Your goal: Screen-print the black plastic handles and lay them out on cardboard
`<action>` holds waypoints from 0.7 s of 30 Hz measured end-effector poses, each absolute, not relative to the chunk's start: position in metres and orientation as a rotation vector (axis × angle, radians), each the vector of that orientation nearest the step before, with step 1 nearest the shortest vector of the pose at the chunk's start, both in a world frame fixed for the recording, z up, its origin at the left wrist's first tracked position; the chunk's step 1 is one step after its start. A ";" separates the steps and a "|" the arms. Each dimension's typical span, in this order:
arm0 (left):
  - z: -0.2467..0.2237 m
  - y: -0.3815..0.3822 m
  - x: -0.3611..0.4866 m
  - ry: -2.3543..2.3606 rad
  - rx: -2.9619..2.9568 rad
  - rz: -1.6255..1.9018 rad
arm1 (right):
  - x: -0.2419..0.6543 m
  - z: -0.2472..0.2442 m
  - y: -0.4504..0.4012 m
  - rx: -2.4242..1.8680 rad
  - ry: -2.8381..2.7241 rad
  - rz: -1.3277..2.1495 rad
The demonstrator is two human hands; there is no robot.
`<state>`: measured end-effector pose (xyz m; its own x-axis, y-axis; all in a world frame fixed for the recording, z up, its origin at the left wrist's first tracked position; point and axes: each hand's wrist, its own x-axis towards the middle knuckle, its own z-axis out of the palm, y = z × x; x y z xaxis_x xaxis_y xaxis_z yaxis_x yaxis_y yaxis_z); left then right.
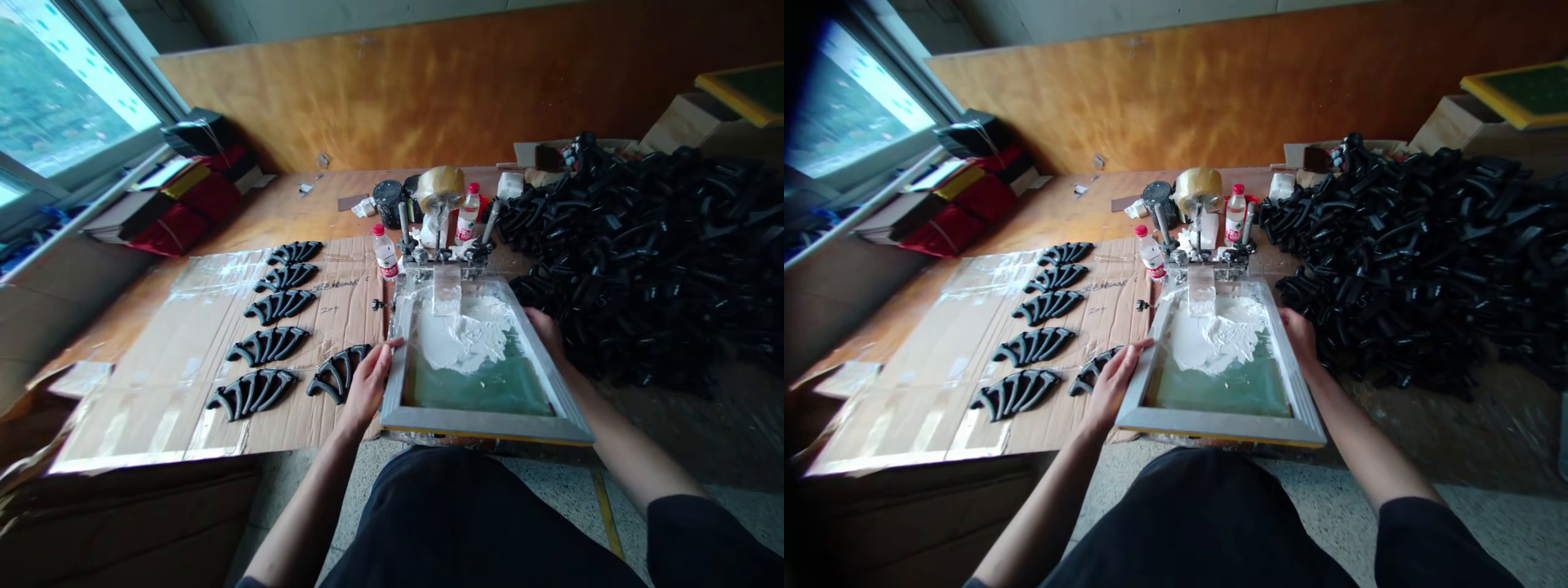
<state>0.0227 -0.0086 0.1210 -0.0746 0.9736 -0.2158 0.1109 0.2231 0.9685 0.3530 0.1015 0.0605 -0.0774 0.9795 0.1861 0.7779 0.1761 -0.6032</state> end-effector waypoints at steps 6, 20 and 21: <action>0.040 -0.011 0.023 1.665 1.177 0.732 | 0.284 0.090 0.141 -1.466 -2.120 0.126; 0.019 -0.007 0.022 1.738 1.205 0.656 | 0.275 0.089 0.071 -0.793 -2.854 0.511; 0.019 -0.007 0.022 1.735 1.198 0.664 | 0.274 0.089 0.074 -0.838 -2.825 0.505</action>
